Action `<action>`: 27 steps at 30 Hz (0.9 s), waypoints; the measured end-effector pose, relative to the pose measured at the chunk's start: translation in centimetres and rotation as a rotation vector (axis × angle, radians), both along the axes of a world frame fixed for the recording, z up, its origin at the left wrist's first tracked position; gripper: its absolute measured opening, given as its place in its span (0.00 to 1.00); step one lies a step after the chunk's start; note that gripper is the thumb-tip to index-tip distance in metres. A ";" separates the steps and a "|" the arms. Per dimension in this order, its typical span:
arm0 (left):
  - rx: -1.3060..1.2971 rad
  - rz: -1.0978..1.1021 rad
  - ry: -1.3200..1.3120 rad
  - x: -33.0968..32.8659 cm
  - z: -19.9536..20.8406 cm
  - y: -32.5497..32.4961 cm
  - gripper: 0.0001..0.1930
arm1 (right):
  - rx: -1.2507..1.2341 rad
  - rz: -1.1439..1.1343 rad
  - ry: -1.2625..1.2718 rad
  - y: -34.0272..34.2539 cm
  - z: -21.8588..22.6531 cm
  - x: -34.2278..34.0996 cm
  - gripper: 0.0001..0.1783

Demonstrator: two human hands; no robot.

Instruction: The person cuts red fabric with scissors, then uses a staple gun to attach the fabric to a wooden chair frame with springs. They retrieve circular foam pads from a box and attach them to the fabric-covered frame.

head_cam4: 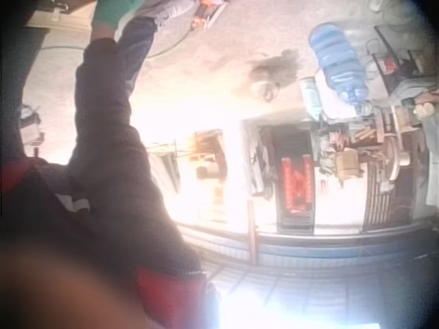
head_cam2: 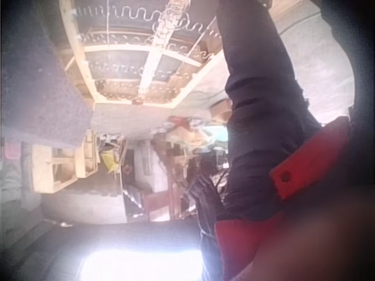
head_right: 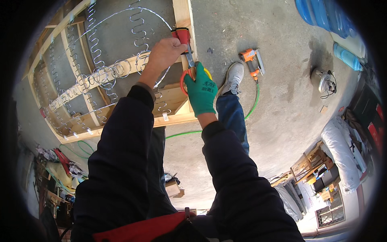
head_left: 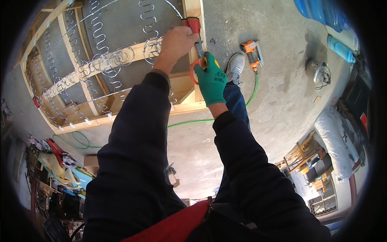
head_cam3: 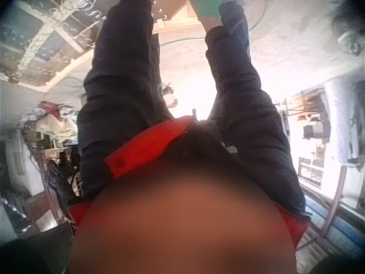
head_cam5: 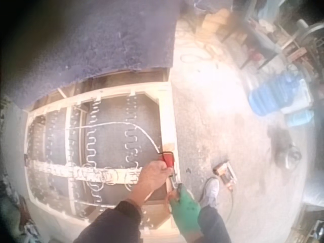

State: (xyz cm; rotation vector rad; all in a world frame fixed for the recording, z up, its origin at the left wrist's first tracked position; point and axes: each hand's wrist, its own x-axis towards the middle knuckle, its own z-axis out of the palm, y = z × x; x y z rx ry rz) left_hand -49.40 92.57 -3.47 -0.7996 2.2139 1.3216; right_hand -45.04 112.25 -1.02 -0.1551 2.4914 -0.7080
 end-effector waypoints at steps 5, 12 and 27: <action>0.040 0.006 0.039 0.1 -0.6 -0.3 0.22 | 0.001 -0.079 0.034 -0.6 -0.4 0.7 0.33; 0.114 0.026 0.045 -0.1 -0.9 -0.8 0.20 | -0.067 -0.170 0.038 -4.2 -0.1 -0.7 0.33; 0.296 0.125 0.227 1.2 5.2 -4.7 0.21 | 0.053 -0.013 0.252 -6.2 -1.4 -9.9 0.32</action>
